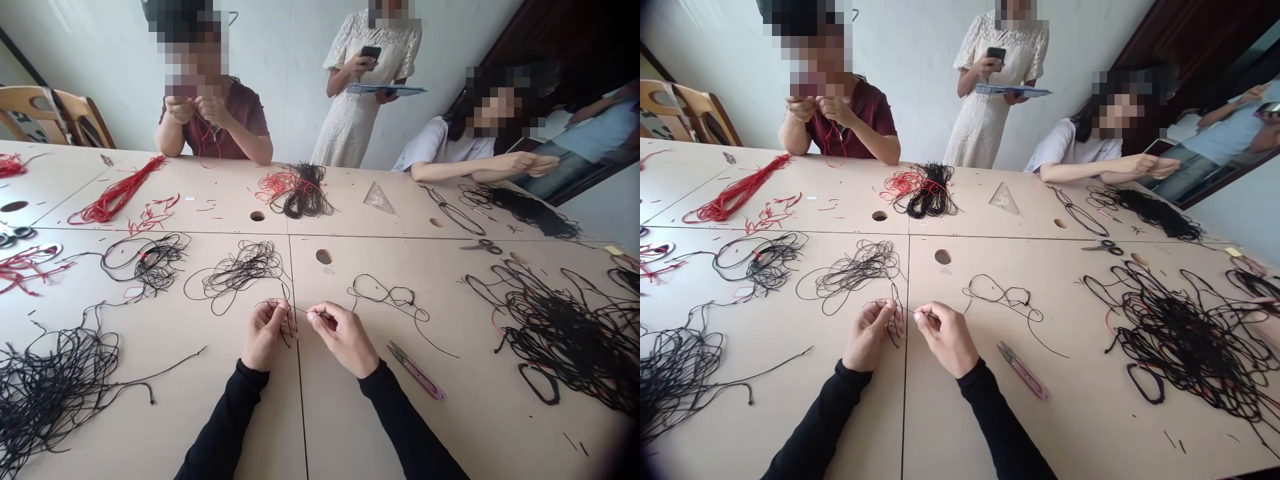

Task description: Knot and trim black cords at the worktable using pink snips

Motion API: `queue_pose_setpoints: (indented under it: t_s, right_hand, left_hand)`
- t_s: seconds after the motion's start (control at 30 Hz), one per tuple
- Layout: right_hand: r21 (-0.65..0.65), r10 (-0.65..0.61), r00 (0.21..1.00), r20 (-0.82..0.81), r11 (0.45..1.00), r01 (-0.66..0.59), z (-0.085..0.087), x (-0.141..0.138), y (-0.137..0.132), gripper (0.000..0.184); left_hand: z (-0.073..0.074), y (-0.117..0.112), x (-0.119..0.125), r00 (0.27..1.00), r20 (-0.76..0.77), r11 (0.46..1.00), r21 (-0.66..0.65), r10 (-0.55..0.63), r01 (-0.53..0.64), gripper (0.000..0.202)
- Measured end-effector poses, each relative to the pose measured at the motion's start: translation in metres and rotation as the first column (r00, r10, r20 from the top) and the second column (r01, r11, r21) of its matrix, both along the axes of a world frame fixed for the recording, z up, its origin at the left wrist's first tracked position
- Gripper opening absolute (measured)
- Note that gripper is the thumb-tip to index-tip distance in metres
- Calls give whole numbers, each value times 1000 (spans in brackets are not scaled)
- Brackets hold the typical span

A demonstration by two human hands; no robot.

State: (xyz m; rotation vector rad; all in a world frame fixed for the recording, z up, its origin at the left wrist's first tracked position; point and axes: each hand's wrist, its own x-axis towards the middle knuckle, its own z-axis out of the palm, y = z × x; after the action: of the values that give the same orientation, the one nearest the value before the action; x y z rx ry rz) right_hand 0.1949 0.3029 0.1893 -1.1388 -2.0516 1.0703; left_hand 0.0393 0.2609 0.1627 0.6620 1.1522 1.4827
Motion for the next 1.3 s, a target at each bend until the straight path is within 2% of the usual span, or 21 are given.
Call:
queue_pose_setpoints:
  t_s: [0.07, 0.2, 0.3, 0.37, 0.43, 0.5, 0.53, 0.73, 0.83, 0.9, 0.97, 1.07, 1.13, 1.17, 1.3]
  right_hand:
    - [54, -11, 998, 58, 998, 8, 7, 17, 6, 25]
    - [278, -166, 962, 217, 955, 102, 22, 46, 19, 22]
    - [309, -235, 932, 277, 940, 145, 27, 49, 18, 23]
    - [259, -219, 938, 268, 954, 148, 25, 41, 10, 33]
    - [150, -118, 967, 228, 985, 86, 21, 28, 0, 40]
    - [41, -8, 988, 155, 999, 1, 17, 14, -10, 38]
    - [10, 5, 994, 114, 1000, -7, 15, 8, -12, 35]
    - [-178, -102, 977, -187, 982, 69, 11, -8, -3, 32]
    - [-330, -258, 918, -303, 931, 153, 3, -9, 7, 36]
    - [-409, -344, 881, -324, 891, 197, -2, -8, 9, 39]
    - [-406, -337, 894, -296, 891, 201, -5, -5, 7, 41]
    - [-347, -128, 980, -149, 935, 70, -2, 2, -2, 40]
    - [-329, 8, 999, -46, 944, -23, 3, 7, -7, 31]
    - [-315, 30, 999, -15, 948, -34, 5, 10, -8, 29]
    - [-204, -94, 995, -44, 975, 83, 16, 19, -5, 29]
  left_hand:
    - [2, 0, 0, 1000, 6, 1000, -2, 21, -21, 32]
    - [4, -1, 2, 999, -33, 1000, -28, 5, -6, 34]
    - [2, -2, 4, 998, -53, 999, -35, -41, 39, 33]
    - [2, -3, 4, 996, -54, 997, -37, -68, 67, 34]
    - [3, -3, 5, 994, -46, 995, -32, -97, 96, 33]
    - [5, -4, 5, 991, -40, 991, -18, -131, 131, 33]
    - [6, -4, 6, 987, -43, 988, -12, -152, 152, 33]
    - [7, -6, 8, 967, -104, 973, -14, -232, 231, 33]
    - [5, -6, 8, 973, -89, 977, 2, -213, 214, 32]
    - [6, -5, 9, 976, -86, 980, 3, -198, 199, 32]
    - [7, -4, 9, 979, -90, 983, -3, -184, 184, 32]
    - [8, -3, 9, 987, -84, 991, -12, -137, 137, 33]
    - [7, -2, 8, 991, -75, 994, -17, -107, 106, 34]
    - [7, -2, 8, 993, -73, 995, -21, -97, 96, 34]
    - [4, -3, 8, 992, -82, 994, -45, -100, 97, 35]
